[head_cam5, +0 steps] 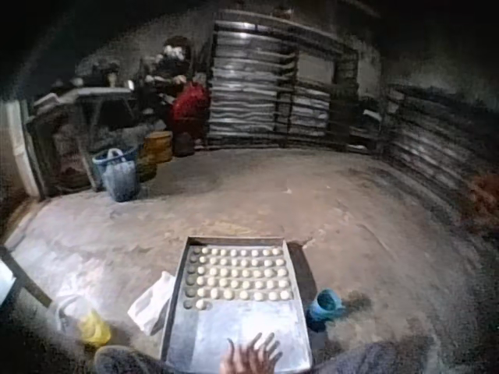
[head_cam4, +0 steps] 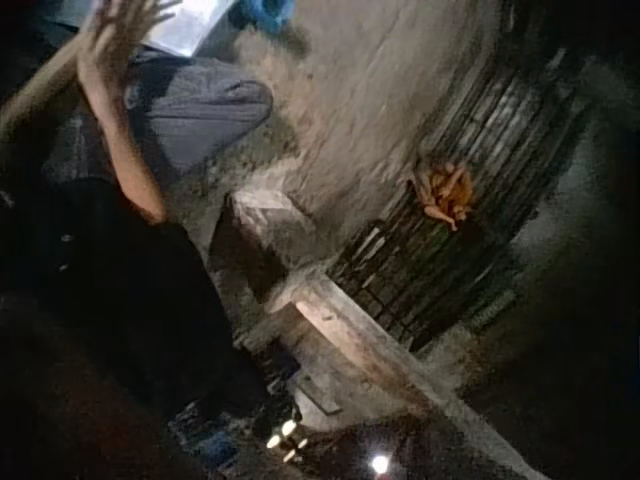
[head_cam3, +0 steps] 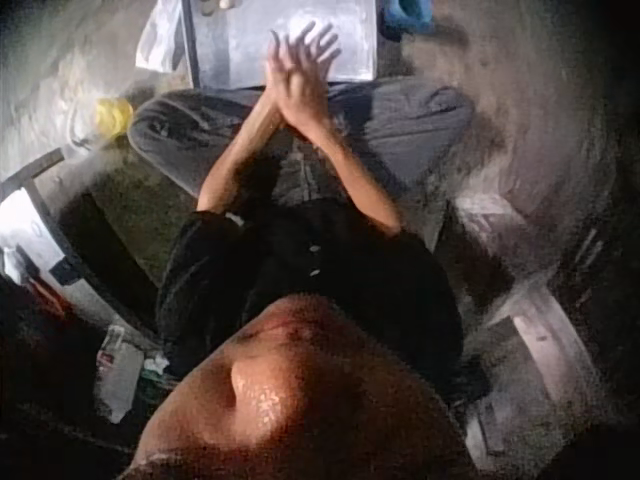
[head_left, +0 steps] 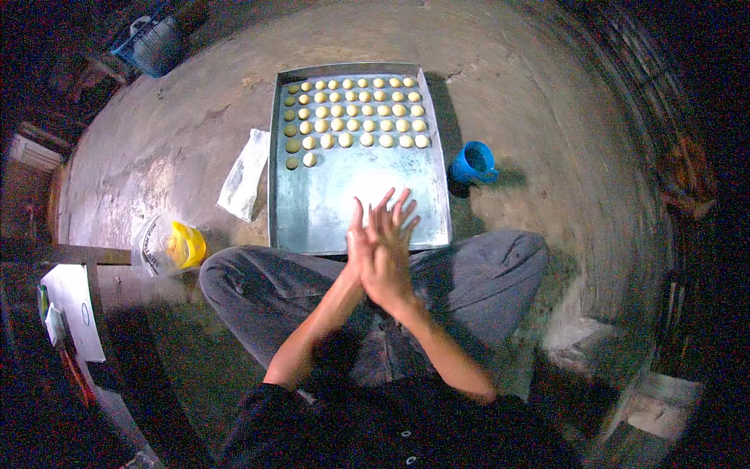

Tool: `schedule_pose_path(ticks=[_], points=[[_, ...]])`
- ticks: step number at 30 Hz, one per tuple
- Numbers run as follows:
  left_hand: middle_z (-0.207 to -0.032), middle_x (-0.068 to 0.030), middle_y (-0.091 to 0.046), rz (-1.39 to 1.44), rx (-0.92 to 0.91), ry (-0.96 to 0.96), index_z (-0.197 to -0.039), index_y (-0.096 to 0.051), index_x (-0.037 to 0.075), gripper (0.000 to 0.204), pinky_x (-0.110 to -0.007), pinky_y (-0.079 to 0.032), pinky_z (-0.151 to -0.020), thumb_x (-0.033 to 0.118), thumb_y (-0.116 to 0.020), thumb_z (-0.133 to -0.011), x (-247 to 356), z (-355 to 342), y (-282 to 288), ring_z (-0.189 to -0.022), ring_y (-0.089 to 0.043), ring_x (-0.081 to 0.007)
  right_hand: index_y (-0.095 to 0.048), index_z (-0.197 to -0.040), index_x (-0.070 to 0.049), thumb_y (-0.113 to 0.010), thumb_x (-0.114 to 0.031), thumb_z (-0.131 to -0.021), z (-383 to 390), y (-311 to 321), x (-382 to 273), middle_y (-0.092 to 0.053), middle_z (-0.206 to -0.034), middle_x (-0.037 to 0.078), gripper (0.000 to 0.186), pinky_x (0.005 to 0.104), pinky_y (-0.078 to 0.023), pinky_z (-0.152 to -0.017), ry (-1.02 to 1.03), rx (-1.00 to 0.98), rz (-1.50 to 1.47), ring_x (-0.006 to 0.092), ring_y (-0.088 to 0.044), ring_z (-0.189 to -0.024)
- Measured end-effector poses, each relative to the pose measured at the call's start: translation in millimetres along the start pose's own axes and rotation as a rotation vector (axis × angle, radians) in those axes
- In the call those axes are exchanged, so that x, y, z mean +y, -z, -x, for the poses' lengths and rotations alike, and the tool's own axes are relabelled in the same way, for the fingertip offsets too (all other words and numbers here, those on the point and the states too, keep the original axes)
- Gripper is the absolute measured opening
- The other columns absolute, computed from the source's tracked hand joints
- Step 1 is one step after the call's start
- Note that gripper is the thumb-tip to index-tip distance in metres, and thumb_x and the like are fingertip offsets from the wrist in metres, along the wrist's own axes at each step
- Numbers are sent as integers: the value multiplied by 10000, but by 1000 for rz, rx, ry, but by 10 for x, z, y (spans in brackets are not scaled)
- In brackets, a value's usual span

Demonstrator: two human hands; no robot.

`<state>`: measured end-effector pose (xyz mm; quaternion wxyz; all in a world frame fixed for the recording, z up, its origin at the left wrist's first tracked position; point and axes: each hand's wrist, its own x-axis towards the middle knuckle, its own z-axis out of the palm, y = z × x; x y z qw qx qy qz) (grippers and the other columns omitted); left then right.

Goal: The person takes small pieces of dough from a bag, rolls them into balls between their palms, and places them onto a metal tray.

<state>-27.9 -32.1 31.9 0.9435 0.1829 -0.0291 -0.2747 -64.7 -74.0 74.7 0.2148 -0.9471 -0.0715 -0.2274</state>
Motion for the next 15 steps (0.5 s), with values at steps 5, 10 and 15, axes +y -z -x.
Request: schedule_pose_path(ticks=[5,10,15], points=[[-1605,-109,-315,176,197,335,-1576,-244,90,905,-459,-239,-1212,742,-314,-954,8,159,-453,-1466,-325,-279,-374,-1525,-91,-300,-392,-1076,-94,49,568,-204,-1609,273,546,713,-45,-1147,-601,-308,-199,553,-61,-1475],[-1605,-123,-313,304,197,111,-1554,-296,65,862,-503,-210,-1218,708,-286,-979,24,81,-112,-1473,-303,-315,-332,-1539,-74,-290,-344,-1076,128,8,248,-161,-1611,294,538,716,-64,-1142,-315,-336,-88,568,-75,-1467],[-1620,-143,-273,77,145,93,-1571,-256,96,866,-525,-199,-1218,723,-243,-974,15,0,-54,-1491,-247,-346,-211,-1583,-56,-231,-433,-1086,210,96,47,-84,-1648,242,624,606,30,-1190,-339,-289,-353,465,13,-1514]])
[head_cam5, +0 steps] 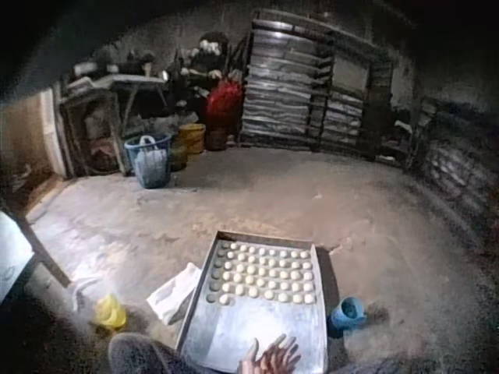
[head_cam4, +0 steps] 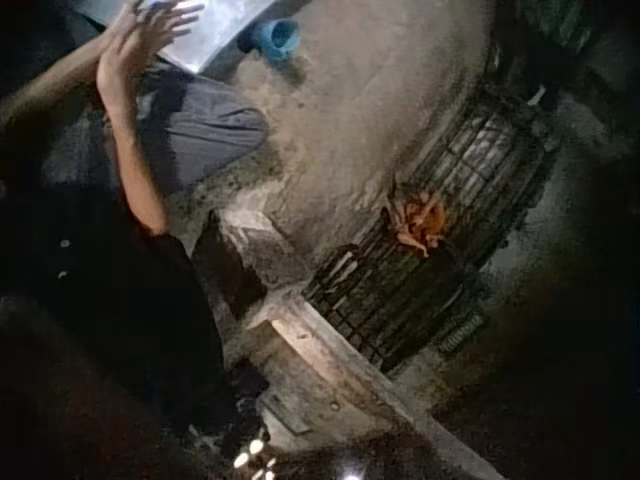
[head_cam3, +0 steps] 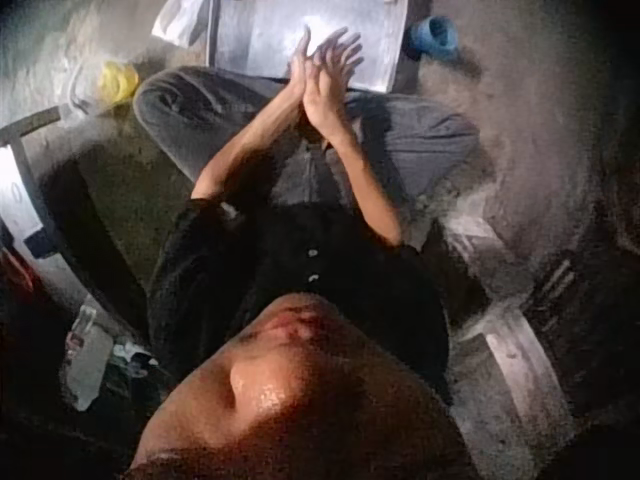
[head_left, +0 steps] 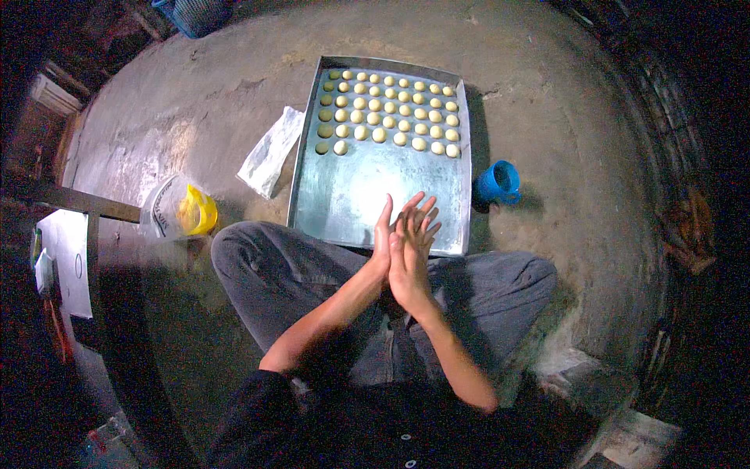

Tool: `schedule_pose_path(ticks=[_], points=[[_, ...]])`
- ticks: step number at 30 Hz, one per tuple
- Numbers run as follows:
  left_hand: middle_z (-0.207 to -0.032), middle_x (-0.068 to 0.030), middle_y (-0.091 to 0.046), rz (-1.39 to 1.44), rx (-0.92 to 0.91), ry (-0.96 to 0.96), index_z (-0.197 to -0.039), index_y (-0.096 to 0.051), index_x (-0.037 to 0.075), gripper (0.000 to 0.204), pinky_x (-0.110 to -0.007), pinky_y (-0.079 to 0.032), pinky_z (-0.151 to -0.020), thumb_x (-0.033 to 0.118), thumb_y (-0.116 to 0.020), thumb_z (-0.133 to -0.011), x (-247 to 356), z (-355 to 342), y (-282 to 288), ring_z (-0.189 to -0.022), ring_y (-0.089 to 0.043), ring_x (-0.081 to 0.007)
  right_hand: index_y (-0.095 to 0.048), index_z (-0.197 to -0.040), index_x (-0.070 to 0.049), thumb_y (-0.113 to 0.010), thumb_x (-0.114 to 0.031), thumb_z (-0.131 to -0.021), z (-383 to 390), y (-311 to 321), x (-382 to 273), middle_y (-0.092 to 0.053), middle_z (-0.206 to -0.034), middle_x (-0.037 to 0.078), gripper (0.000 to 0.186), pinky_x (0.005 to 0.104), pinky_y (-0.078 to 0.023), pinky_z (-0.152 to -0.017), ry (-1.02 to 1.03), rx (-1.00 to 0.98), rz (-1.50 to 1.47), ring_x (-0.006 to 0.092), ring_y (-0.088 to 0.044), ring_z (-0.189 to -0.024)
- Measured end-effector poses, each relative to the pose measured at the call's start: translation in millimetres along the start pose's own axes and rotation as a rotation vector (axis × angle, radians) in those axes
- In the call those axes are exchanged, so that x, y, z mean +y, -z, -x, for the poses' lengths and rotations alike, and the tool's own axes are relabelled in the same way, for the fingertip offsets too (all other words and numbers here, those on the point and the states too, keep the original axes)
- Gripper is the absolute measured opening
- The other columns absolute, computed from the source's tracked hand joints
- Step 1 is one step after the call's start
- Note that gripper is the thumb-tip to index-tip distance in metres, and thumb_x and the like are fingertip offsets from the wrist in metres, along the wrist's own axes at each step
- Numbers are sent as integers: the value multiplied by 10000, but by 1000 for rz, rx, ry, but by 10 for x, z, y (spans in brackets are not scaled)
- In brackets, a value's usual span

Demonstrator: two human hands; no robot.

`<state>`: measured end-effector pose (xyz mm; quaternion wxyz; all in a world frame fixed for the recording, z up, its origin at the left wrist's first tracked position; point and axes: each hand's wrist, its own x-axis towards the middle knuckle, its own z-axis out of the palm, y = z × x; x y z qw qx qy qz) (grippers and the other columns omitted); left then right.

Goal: The person takes small pieces of dough from a bag, rolls them into balls between their palms, and places them onto a metal tray.

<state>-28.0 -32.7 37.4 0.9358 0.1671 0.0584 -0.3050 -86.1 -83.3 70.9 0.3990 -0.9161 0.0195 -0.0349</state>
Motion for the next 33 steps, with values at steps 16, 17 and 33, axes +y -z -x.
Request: schedule_pose_path(ticks=[16,17,33], points=[[-1638,-136,-232,152,-137,-80,-1589,-214,186,807,-552,-212,-1204,713,-253,-979,-205,47,26,-1495,-244,-353,-315,-1566,-178,-291,-459,-1068,-348,-50,168,-205,-1628,223,573,668,-8,-1167,-6,33,145,513,-61,-1495],[-1638,-101,-248,76,-35,-57,-1597,-193,204,808,-543,-237,-1197,715,-278,-977,-210,123,-271,-1493,-253,-337,-325,-1560,-157,-303,-463,-1062,-469,5,420,-219,-1624,223,585,671,-16,-1167,-103,23,174,517,-63,-1493],[-1607,-74,-323,52,86,137,-1583,-249,158,862,-467,-301,-1180,745,-318,-955,-124,121,-189,-1448,-354,-254,-372,-1534,-127,-337,-348,-1067,-446,180,472,-138,-1623,280,518,738,2,-1129,-81,-103,354,562,-30,-1474]])
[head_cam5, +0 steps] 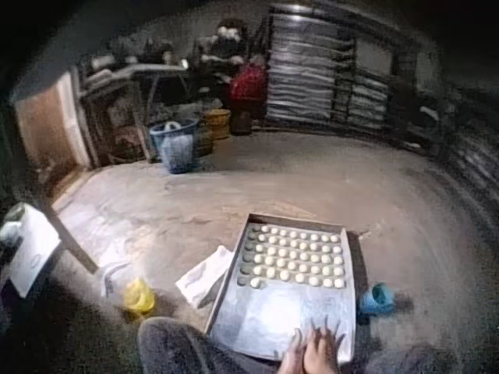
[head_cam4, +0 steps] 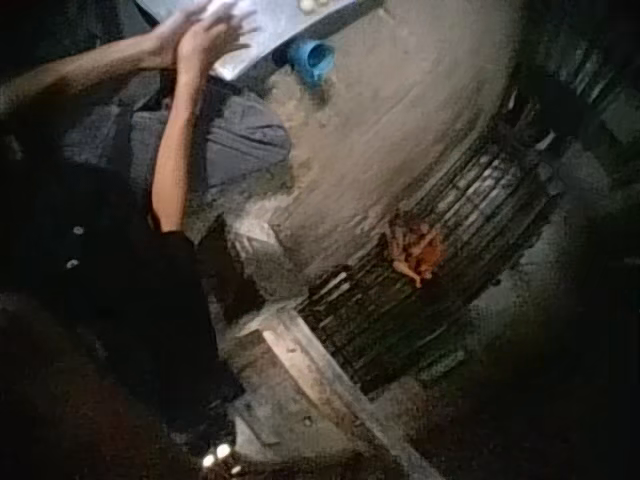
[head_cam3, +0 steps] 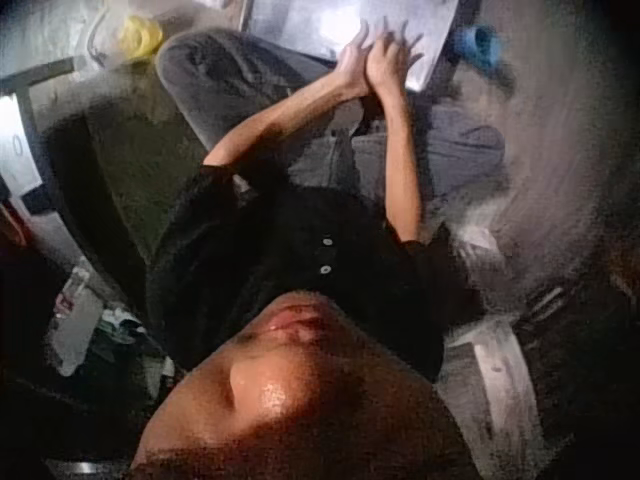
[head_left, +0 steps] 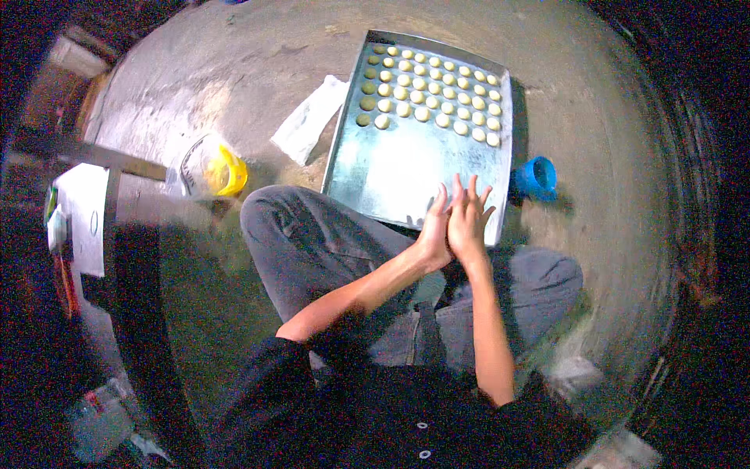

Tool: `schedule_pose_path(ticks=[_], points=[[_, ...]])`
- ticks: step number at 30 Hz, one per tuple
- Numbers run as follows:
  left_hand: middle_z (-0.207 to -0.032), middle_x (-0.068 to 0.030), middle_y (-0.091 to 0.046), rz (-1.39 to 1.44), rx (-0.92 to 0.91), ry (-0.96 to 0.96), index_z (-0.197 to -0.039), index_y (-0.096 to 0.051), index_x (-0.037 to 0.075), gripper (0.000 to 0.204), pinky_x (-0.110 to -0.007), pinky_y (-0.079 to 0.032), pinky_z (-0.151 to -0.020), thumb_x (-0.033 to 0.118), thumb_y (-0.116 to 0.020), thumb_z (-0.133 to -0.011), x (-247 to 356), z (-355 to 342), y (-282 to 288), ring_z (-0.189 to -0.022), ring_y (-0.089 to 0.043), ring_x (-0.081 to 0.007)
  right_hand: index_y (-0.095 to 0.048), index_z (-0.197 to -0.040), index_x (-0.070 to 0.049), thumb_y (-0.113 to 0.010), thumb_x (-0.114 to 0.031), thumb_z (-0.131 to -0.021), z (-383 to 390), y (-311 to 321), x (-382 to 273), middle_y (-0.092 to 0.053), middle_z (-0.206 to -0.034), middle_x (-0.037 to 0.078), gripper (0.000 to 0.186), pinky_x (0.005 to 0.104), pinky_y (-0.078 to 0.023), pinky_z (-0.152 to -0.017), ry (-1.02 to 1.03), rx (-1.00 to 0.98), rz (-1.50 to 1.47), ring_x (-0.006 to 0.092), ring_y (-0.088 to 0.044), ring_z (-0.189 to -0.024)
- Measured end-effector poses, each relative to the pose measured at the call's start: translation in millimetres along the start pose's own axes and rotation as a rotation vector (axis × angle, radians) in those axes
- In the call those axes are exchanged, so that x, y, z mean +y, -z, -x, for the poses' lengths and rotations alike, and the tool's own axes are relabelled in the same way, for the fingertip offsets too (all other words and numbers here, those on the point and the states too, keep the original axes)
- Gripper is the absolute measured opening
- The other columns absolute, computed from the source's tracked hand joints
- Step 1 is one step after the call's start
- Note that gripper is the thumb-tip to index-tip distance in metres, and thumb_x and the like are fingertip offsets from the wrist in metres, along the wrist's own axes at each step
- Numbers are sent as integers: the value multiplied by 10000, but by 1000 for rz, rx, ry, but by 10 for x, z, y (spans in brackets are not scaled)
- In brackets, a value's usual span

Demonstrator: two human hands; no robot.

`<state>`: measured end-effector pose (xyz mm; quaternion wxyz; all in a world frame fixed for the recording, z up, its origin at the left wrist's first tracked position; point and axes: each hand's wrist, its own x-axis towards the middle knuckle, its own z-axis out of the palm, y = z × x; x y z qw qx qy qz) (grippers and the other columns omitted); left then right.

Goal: The person takes small pieces of dough from a bag, rolls them into balls between their palms, and places them onto a metal tray.

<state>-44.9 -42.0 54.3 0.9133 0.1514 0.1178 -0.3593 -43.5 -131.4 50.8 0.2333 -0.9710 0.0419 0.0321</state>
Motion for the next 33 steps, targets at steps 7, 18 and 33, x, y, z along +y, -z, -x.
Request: schedule_pose_path(ticks=[7,18,33], points=[[-1645,-189,-161,-62,-348,-152,-1592,-164,128,883,-528,-170,-1228,744,-209,-962,-233,-218,378,-1509,-185,-384,-299,-1554,-71,-355,-409,-1066,168,-392,-352,-197,-1577,342,596,657,-62,-1175,94,-109,-145,533,-117,-1473],[-1627,-210,-193,-149,-277,-231,-1590,-137,113,820,-543,-160,-1228,666,-262,-997,102,-206,274,-1502,-200,-396,-92,-1557,74,-263,-508,-1058,492,188,-688,-31,-1608,343,785,613,14,-1194,159,217,-144,487,14,-1504],[-1643,-190,-152,14,-469,-204,-1570,-197,124,672,-513,-144,-1247,544,-273,-1051,-80,-197,266,-1511,-178,-384,-192,-1573,0,-376,-563,-1011,389,277,-733,-187,-1621,264,817,626,1,-1190,247,203,-131,486,-77,-1504]])
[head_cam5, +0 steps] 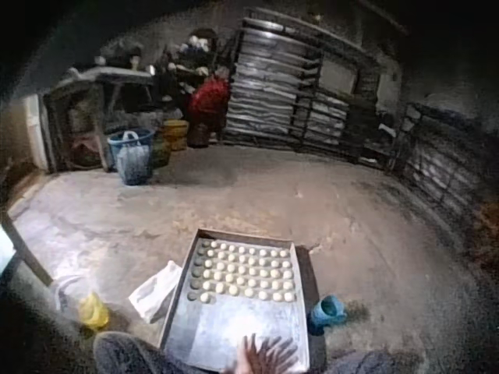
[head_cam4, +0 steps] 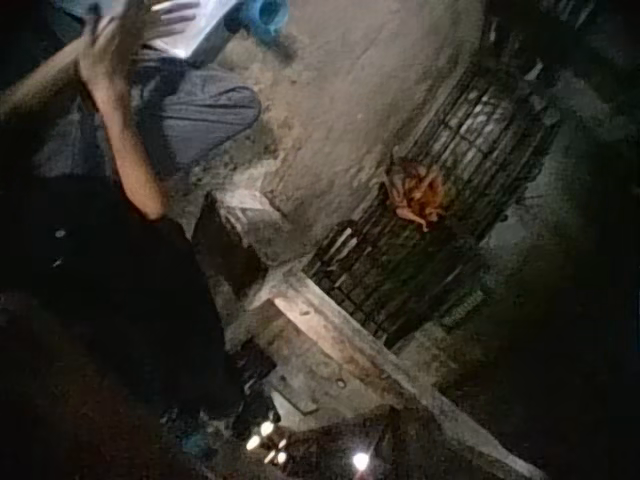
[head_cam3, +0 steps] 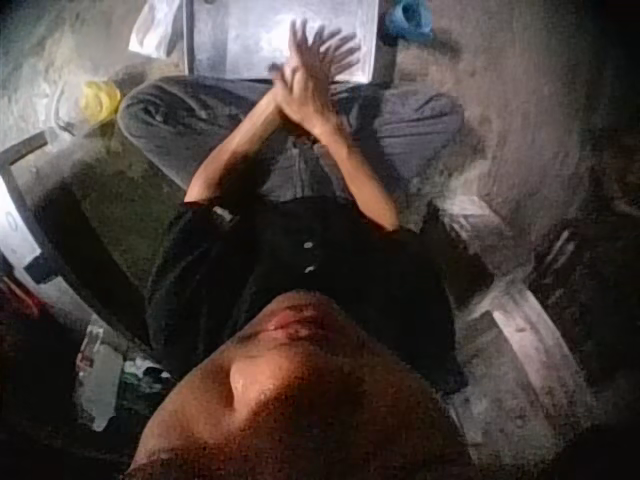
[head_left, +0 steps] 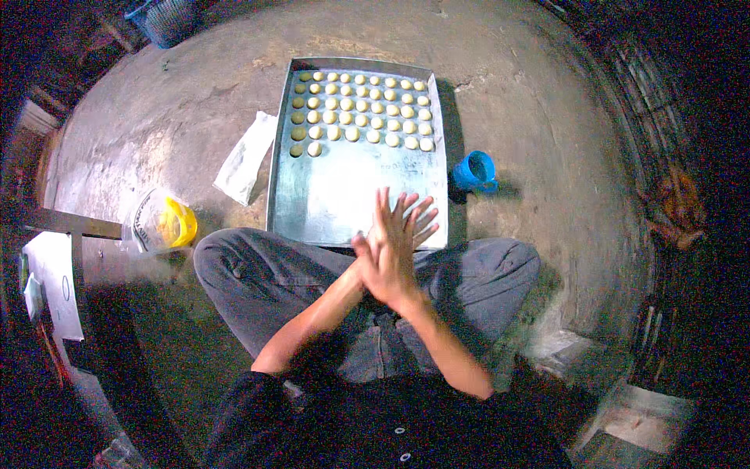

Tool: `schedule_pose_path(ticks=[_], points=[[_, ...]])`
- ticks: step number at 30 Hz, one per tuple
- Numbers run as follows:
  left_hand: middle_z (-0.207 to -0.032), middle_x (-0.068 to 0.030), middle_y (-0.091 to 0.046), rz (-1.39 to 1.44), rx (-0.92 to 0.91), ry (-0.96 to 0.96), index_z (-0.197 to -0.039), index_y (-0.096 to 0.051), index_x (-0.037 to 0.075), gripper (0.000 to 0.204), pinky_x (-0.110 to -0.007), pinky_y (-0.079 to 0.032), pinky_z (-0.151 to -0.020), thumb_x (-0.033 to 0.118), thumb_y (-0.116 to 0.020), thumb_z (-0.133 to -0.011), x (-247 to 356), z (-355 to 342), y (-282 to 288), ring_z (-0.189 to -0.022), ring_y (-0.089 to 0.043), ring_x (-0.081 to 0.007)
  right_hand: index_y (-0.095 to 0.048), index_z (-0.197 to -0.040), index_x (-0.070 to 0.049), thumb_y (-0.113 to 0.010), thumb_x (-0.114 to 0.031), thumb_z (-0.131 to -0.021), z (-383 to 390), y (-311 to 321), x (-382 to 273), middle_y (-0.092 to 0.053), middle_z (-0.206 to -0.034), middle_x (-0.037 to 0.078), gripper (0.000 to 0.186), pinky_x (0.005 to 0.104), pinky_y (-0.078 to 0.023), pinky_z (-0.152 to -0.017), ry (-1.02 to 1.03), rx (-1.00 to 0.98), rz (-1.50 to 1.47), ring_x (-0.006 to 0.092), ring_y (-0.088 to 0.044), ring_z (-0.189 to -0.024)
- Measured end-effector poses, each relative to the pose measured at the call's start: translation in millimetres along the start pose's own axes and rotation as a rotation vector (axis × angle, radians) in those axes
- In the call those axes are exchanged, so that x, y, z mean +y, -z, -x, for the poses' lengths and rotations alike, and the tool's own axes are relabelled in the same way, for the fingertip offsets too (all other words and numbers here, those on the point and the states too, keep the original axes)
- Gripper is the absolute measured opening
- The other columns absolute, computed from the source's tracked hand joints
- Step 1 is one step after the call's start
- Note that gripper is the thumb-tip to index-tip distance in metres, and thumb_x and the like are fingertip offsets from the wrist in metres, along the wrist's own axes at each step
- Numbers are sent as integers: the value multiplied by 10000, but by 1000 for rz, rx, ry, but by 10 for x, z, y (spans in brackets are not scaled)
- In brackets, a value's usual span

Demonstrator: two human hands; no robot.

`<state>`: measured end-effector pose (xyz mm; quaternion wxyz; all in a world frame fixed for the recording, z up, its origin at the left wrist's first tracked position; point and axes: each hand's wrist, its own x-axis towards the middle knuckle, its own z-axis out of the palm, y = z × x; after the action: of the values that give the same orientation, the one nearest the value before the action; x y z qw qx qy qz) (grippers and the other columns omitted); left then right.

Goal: The person takes small pieces of dough from a bag, rolls them into balls between their palms, and places them onto a metal tray.

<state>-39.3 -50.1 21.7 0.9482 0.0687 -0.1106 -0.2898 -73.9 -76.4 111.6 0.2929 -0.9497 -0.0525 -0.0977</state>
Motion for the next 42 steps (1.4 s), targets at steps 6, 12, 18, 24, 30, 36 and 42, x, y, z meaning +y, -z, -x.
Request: schedule_pose_path(ticks=[6,12,18,24,30,36,42], points=[[-1655,-158,-139,-76,-43,-40,-1581,-176,135,626,-521,-129,-1245,476,-289,-1068,-89,-77,-52,-1517,-149,-397,-169,-1583,-21,-283,-648,-998,-44,84,41,-146,-1635,249,865,632,46,-1181,-91,75,134,476,-42,-1510],[-1643,-143,-193,241,58,131,-1579,-193,134,607,-478,-218,-1226,447,-315,-1073,-1,33,234,-1502,-221,-351,-159,-1596,-75,-178,-771,-934,-78,-135,156,-143,-1630,259,960,656,51,-1170,-43,-35,132,485,-26,-1506],[-1603,-115,-298,-209,209,138,-1582,-204,165,589,-413,-342,-1170,428,-350,-1076,133,60,-267,-1439,-361,-280,-210,-1582,-62,-280,-617,-1011,-226,141,265,-204,-1626,228,799,650,27,-1177,-41,153,80,481,-62,-1506],[-1577,-82,-366,-104,419,227,-1572,-274,164,562,-407,-386,-1142,424,-345,-1079,232,-11,-425,-1405,-417,-240,-370,-1528,-100,-421,-415,-1039,-414,-13,444,-315,-1594,192,584,676,-20,-1168,-36,182,-21,494,-107,-1496],[-1638,-192,-180,-84,188,-47,-1583,-178,89,740,-561,-195,-1216,587,-232,-1038,288,-2,137,-1500,-208,-395,-265,-1559,-41,-295,-589,-1019,-69,-292,144,-232,-1592,299,770,660,-20,-1175,41,-11,-148,550,-74,-1476],[-1640,-155,-204,-119,294,14,-1582,-185,99,810,-549,-207,-1211,660,-267,-1004,-30,-38,30,-1493,-219,-394,-223,-1580,-72,-310,-512,-1054,-27,-276,284,-174,-1627,253,691,621,8,-1189,-239,61,-64,520,-28,-1492],[-1648,-178,-147,174,-129,-56,-1596,-135,142,720,-576,-158,-1222,568,-272,-1032,-149,97,163,-1509,-172,-406,-286,-1561,-55,-404,-484,-1039,-242,-124,-89,-246,-1608,247,686,545,-107,-1214,-132,30,-173,466,-129,-1501]])
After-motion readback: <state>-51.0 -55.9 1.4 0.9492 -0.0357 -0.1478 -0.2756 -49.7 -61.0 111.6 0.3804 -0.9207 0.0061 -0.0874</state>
